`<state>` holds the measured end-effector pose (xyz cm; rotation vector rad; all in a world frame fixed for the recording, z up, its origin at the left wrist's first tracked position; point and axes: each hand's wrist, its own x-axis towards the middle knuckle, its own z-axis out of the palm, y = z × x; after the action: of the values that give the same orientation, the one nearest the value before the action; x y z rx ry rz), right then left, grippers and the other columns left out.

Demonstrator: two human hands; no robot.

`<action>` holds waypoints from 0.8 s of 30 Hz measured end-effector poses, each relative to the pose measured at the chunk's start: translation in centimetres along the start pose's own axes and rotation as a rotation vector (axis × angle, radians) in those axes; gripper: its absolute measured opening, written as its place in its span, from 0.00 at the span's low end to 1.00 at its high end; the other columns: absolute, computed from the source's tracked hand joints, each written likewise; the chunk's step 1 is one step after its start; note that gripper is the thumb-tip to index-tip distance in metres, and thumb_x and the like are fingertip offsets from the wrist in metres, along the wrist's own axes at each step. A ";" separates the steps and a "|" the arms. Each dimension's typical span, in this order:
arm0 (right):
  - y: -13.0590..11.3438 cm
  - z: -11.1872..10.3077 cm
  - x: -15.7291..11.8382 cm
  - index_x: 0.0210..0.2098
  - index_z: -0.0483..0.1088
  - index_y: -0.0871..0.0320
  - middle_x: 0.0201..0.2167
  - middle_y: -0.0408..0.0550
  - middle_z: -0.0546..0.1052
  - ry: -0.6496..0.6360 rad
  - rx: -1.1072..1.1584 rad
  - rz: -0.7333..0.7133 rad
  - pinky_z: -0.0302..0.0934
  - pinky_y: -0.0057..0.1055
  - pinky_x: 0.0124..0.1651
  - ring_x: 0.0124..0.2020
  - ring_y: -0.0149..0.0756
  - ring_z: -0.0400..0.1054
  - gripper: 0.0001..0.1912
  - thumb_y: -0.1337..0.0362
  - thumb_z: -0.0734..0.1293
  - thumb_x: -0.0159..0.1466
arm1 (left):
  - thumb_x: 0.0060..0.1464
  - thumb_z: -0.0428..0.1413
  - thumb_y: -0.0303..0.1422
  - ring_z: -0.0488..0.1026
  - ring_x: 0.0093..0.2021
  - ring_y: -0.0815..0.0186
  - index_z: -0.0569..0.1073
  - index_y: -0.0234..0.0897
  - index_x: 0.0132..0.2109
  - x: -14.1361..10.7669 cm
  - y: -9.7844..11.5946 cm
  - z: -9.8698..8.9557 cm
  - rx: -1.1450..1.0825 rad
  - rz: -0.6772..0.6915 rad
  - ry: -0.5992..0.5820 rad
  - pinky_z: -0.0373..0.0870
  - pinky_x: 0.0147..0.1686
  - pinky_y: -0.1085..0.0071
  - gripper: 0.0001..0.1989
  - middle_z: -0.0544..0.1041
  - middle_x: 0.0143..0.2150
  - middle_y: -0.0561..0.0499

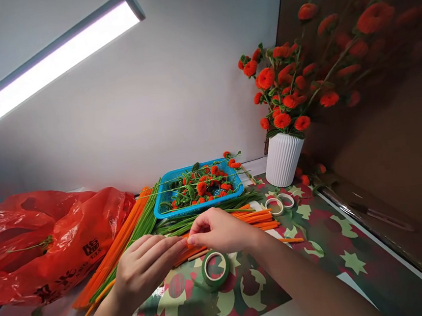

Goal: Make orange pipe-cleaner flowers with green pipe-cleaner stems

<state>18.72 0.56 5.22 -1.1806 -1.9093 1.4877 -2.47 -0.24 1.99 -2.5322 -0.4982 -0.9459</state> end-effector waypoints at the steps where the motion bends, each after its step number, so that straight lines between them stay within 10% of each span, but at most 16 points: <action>1: 0.1 0.0 0.1 0.27 0.70 0.61 0.21 0.40 0.68 -0.004 0.011 -0.008 0.51 0.22 0.24 0.24 0.26 0.57 0.08 0.63 0.65 0.58 | 0.55 0.55 0.22 0.73 0.31 0.67 0.72 0.33 0.46 0.1 0.1 0.0 -0.011 -0.021 0.008 0.65 0.30 0.69 0.11 0.80 0.34 0.48; 8: 0.3 0.7 0.1 0.28 0.72 0.60 0.26 0.44 0.74 0.187 -0.088 -0.173 0.57 0.26 0.29 0.28 0.30 0.65 0.08 0.63 0.65 0.60 | 0.55 0.55 0.26 0.72 0.28 0.69 0.73 0.37 0.34 1.4 1.1 0.2 -0.247 -0.413 0.107 0.67 0.28 0.73 0.03 0.77 0.28 0.52; 16: 1.8 1.9 1.0 0.31 0.68 0.59 0.28 0.45 0.75 0.488 -0.687 -0.749 0.47 0.37 0.44 0.31 0.31 0.63 0.10 0.67 0.58 0.66 | 0.56 0.54 0.40 0.69 0.21 0.69 0.73 0.33 0.29 1.5 0.7 0.5 -0.985 -1.054 -0.044 0.67 0.21 0.74 0.15 0.73 0.21 0.51; 20: 1.5 1.6 0.9 0.30 0.69 0.59 0.28 0.45 0.74 0.405 -0.486 -0.626 0.51 0.35 0.42 0.30 0.31 0.64 0.09 0.64 0.61 0.65 | 0.57 0.54 0.37 0.69 0.23 0.69 0.73 0.34 0.29 1.5 0.5 0.2 -0.796 -0.954 -0.043 0.66 0.22 0.74 0.12 0.74 0.23 0.51; 24: 0.7 0.2 0.4 0.30 0.72 0.60 0.27 0.45 0.73 0.061 0.060 -0.270 0.56 0.28 0.33 0.29 0.30 0.64 0.14 0.56 0.63 0.63 | 0.56 0.55 0.27 0.71 0.28 0.70 0.73 0.37 0.33 1.6 0.8 -0.7 -0.352 -0.501 0.074 0.66 0.29 0.73 0.03 0.76 0.28 0.52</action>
<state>18.57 0.79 4.45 -0.8912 -1.8834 1.3386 -1.36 -0.91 3.41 -2.7167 -1.0582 -1.4040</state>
